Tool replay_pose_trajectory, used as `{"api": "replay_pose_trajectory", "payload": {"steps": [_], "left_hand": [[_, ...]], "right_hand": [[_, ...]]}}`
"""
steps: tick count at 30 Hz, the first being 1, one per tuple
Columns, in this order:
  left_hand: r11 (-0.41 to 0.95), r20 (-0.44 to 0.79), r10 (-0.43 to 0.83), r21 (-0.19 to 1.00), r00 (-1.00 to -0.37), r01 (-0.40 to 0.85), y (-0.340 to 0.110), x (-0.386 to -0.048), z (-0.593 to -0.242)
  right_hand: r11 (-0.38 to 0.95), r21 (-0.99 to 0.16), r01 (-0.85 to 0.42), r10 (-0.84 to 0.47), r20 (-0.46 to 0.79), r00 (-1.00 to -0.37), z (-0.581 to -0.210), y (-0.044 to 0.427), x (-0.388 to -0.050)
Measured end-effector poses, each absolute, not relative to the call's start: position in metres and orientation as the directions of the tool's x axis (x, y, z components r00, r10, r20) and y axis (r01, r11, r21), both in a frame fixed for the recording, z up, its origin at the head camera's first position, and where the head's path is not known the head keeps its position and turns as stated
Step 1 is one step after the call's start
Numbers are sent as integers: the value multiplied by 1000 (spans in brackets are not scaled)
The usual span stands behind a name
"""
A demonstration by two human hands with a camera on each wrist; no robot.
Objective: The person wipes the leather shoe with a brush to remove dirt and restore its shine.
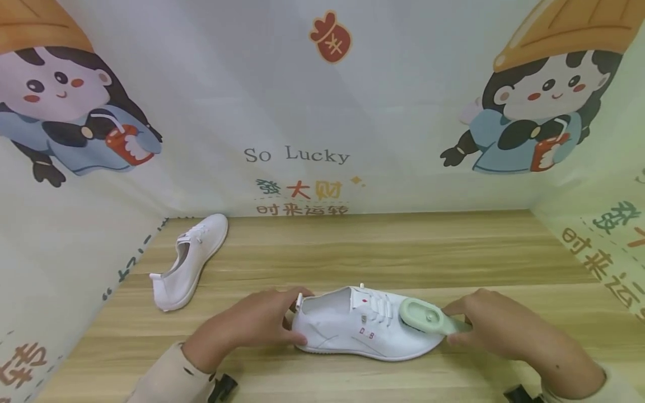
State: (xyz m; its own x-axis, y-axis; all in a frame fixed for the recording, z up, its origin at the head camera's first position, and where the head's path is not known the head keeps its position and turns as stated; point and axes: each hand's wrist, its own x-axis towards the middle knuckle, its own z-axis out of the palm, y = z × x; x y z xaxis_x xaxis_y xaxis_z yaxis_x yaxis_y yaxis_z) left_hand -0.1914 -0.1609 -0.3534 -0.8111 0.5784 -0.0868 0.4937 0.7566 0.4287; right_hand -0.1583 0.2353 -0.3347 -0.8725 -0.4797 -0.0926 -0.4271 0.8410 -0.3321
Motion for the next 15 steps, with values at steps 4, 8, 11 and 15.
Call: {"api": "replay_pose_trajectory", "payload": {"steps": [4,8,11,15], "left_hand": [[768,-107,573,416,-813,487,-161,-189,-353],[779,-93,569,379,-817,500,-159,-189,-354],[780,-93,569,375,-817,500,-159,-188,-355],[775,-102,577,380,-810,504,-159,-186,-358]], "right_hand": [[843,-323,-429,-480,-95,-872,-331,237,-158],[805,-369,-465,-532,-99,-841,-331,237,-158],[799,-374,-471,-540,-103,-835,-333,236,-158],[826,-346,-445,-506,-108,-856,-334,235,-157]]}}
